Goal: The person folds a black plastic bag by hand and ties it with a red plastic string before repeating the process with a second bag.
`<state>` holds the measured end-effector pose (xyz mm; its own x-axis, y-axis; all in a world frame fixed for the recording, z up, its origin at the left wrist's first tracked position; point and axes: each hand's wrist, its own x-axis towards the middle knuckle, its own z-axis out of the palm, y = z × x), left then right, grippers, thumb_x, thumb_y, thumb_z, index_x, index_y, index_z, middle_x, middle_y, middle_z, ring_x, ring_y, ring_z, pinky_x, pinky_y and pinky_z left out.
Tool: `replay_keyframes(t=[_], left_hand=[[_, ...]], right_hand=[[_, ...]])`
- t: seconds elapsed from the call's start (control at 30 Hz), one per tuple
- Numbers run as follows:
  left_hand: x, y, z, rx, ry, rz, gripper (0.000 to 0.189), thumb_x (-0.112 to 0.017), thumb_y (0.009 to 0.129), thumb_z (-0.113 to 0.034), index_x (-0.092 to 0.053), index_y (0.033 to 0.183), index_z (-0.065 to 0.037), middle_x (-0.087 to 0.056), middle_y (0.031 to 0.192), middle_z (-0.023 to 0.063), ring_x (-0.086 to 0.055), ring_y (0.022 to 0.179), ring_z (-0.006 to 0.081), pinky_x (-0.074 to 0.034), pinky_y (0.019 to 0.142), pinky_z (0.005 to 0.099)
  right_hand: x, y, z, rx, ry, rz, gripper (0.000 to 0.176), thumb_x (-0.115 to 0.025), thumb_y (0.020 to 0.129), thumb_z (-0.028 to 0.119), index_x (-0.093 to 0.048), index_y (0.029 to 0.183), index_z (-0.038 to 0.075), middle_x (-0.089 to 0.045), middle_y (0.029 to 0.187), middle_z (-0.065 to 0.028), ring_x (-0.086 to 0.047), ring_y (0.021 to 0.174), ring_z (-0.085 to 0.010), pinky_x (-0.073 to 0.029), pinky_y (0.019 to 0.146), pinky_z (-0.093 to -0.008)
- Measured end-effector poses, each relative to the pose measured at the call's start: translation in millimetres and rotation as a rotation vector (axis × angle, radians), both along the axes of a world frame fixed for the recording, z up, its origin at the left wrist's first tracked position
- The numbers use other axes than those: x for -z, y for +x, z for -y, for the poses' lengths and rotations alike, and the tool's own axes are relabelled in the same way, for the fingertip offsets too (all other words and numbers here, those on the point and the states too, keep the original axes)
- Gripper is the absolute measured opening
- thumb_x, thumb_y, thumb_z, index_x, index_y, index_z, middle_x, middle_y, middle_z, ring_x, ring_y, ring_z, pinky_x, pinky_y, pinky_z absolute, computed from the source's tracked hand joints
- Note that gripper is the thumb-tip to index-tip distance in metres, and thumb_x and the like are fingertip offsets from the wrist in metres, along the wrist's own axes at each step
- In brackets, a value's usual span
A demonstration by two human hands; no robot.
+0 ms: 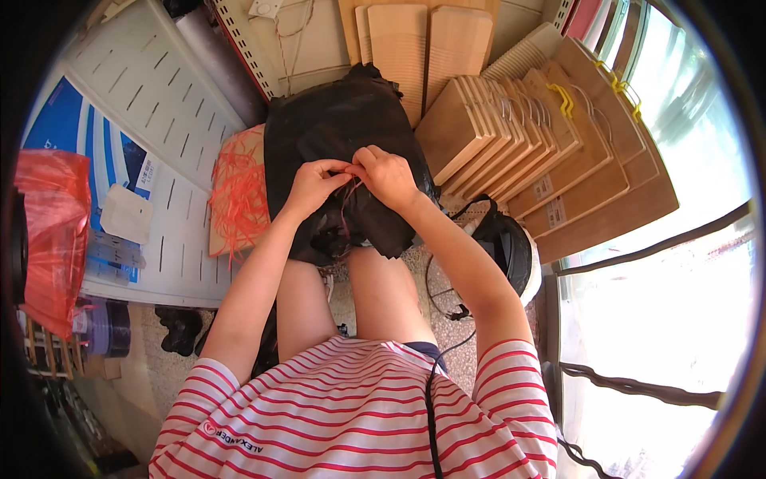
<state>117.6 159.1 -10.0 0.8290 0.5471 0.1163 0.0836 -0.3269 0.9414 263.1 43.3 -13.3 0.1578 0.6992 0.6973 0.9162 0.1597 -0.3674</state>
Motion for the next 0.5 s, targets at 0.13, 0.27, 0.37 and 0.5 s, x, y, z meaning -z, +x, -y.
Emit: replay_keyframes(t=[0.13,0.27,0.37,0.5], left_hand=[[7.2,0.9,0.3,-0.175,0.288,0.063,0.012,-0.071,0.080,-0.007,-0.074,0.091,-0.004,-0.067,0.087,0.0021,-0.056,0.066,0.0079,-0.045,0.060,0.0222],[4.2,-14.3,2.2,-0.458,0.537,-0.109,0.007,-0.072,0.078,-0.005,-0.074,0.084,-0.003,-0.065,0.086,0.0030,-0.063,0.071,0.0106,-0.047,0.061,0.0242],[26.6,-16.8,-1.8,-0.450,0.343,-0.049,0.011,-0.069,0.081,-0.003,-0.071,0.091,-0.002,-0.064,0.089,0.0043,-0.064,0.076,0.0123,-0.049,0.060,0.0254],[15.1,-19.9,26.6,-0.564,-0.175,0.062,0.021,-0.064,0.086,-0.003,-0.064,0.107,-0.002,-0.062,0.098,0.0080,-0.064,0.083,0.0151,-0.055,0.063,0.0269]], right_hand=[[-3.7,3.0,7.7,-0.040,-0.030,-0.018,0.018,-0.071,0.081,0.021,-0.060,0.083,0.007,-0.060,0.079,-0.0090,-0.063,0.072,-0.0302,-0.050,0.061,-0.0391],[14.2,17.0,20.8,-0.045,-0.152,-0.075,0.016,-0.069,0.082,0.021,-0.060,0.085,0.008,-0.058,0.081,-0.0103,-0.061,0.075,-0.0341,-0.050,0.065,-0.0427],[11.8,-0.5,29.8,0.105,-0.207,-0.090,0.024,-0.070,0.081,0.027,-0.060,0.085,0.006,-0.059,0.082,-0.0129,-0.062,0.077,-0.0358,-0.050,0.068,-0.0442],[9.2,-13.2,21.1,0.319,-0.417,-0.267,0.042,-0.074,0.077,0.039,-0.059,0.086,0.001,-0.064,0.091,-0.0204,-0.064,0.085,-0.0375,-0.051,0.076,-0.0455]])
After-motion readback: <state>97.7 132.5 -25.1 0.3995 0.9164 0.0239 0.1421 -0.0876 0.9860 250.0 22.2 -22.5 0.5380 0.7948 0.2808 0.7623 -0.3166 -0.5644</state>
